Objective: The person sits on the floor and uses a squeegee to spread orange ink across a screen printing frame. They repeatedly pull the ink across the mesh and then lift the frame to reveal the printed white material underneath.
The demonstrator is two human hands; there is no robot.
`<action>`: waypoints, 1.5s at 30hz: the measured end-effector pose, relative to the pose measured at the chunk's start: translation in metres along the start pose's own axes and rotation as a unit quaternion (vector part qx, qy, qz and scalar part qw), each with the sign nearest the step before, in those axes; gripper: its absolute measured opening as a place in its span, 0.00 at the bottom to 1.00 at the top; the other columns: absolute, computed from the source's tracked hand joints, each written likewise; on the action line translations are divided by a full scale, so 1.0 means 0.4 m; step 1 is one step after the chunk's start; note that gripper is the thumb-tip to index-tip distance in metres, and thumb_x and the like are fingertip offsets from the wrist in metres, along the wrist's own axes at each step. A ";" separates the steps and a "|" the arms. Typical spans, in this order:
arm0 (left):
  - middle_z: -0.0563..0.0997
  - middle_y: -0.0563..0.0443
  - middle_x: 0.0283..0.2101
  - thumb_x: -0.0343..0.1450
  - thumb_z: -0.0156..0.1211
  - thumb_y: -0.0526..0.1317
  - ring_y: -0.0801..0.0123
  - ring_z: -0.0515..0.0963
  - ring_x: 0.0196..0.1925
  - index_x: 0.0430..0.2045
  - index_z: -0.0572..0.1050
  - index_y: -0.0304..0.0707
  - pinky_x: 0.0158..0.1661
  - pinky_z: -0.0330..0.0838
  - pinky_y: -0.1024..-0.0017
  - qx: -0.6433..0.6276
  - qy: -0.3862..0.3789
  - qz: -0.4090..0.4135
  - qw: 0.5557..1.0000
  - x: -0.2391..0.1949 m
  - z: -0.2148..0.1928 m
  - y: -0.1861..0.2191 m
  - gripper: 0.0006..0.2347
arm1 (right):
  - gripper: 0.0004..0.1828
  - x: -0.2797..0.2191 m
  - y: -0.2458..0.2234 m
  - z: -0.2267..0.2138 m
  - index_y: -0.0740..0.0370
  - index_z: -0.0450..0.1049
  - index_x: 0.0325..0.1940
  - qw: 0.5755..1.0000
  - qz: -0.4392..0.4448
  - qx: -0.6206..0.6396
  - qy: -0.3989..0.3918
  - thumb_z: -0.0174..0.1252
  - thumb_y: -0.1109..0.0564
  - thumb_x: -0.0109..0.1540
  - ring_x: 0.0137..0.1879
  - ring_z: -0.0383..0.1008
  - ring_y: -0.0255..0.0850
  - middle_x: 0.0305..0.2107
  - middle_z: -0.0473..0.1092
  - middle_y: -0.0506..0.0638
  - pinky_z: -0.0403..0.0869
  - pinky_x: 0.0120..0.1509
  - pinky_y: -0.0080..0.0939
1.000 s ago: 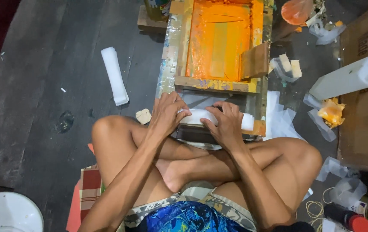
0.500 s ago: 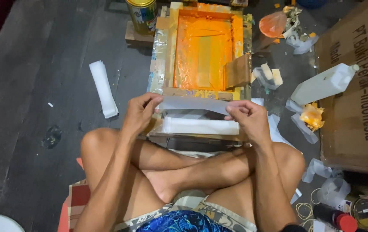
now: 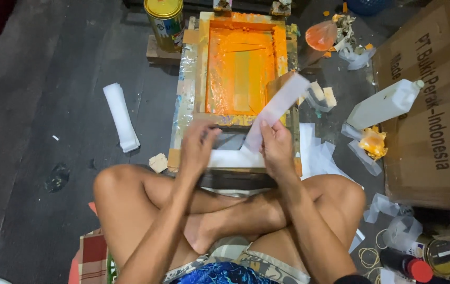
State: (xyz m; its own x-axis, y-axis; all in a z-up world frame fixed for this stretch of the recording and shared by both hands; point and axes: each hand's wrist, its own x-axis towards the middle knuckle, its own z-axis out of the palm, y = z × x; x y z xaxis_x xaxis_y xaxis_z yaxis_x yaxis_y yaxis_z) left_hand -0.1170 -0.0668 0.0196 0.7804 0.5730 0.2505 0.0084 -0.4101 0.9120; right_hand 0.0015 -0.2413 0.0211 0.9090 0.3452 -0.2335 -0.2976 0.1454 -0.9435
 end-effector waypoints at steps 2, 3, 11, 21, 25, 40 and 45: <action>0.77 0.35 0.42 0.71 0.67 0.36 0.46 0.76 0.45 0.50 0.75 0.26 0.46 0.69 0.55 0.073 0.006 -0.046 0.996 0.026 -0.042 0.028 0.16 | 0.12 -0.015 -0.032 -0.023 0.62 0.72 0.50 0.999 -0.004 -0.036 -0.033 0.50 0.51 0.72 0.30 0.78 0.32 0.30 0.77 0.50 0.81 0.33 0.32; 0.72 0.33 0.47 0.68 0.71 0.33 0.48 0.71 0.48 0.59 0.69 0.18 0.47 0.65 0.54 0.147 0.013 -0.092 0.985 0.039 -0.063 0.042 0.26 | 0.16 -0.022 -0.048 -0.035 0.63 0.72 0.49 0.995 -0.008 -0.072 -0.067 0.46 0.49 0.73 0.30 0.77 0.33 0.30 0.77 0.52 0.80 0.33 0.34; 0.64 0.54 0.41 0.67 0.70 0.44 0.57 0.66 0.44 0.50 0.78 0.44 0.45 0.56 0.55 0.258 -0.021 -0.037 0.965 0.065 -0.058 -0.092 0.17 | 0.17 -0.073 -0.122 -0.117 0.60 0.76 0.30 0.934 0.145 -0.266 -0.188 0.54 0.49 0.69 0.15 0.69 0.32 0.13 0.70 0.47 0.68 0.17 0.30; 0.75 0.54 0.39 0.78 0.57 0.54 0.60 0.72 0.44 0.58 0.73 0.45 0.49 0.61 0.51 0.135 0.120 0.062 0.982 0.268 -0.068 0.010 0.19 | 0.34 0.173 0.051 -0.071 0.68 0.74 0.61 0.923 0.110 -0.361 -0.072 0.62 0.38 0.64 0.61 0.74 0.52 0.52 0.75 0.66 0.70 0.64 0.56; 0.75 0.58 0.39 0.78 0.57 0.55 0.68 0.72 0.43 0.58 0.73 0.46 0.51 0.58 0.56 0.094 0.144 0.084 0.981 0.313 -0.072 0.059 0.19 | 0.19 0.205 0.048 -0.041 0.52 0.81 0.38 0.861 0.032 -0.507 -0.016 0.58 0.37 0.66 0.39 0.83 0.50 0.29 0.79 0.53 0.79 0.37 0.51; 0.77 0.59 0.37 0.76 0.59 0.57 0.68 0.74 0.41 0.56 0.76 0.47 0.50 0.58 0.58 0.080 0.145 0.085 0.982 0.305 -0.083 0.047 0.20 | 0.20 0.023 0.038 0.044 0.46 0.77 0.61 0.625 -0.299 -0.719 -0.051 0.46 0.46 0.70 0.70 0.67 0.55 0.62 0.72 0.44 0.68 0.59 0.65; 0.77 0.58 0.37 0.76 0.60 0.56 0.69 0.74 0.41 0.56 0.76 0.46 0.50 0.58 0.59 0.072 0.144 0.074 0.984 0.299 -0.079 0.042 0.20 | 0.18 0.021 0.016 0.065 0.48 0.79 0.57 0.628 -0.298 -0.717 -0.052 0.49 0.48 0.68 0.69 0.68 0.55 0.58 0.75 0.45 0.67 0.58 0.67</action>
State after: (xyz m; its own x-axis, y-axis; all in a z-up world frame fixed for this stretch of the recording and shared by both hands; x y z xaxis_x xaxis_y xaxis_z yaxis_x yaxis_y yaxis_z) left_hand -0.0434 0.0173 0.0754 0.5698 0.6691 0.4771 0.0131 -0.5879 0.8088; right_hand -0.0003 -0.2135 0.0194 0.6889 0.6944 0.2079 0.7222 -0.6819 -0.1155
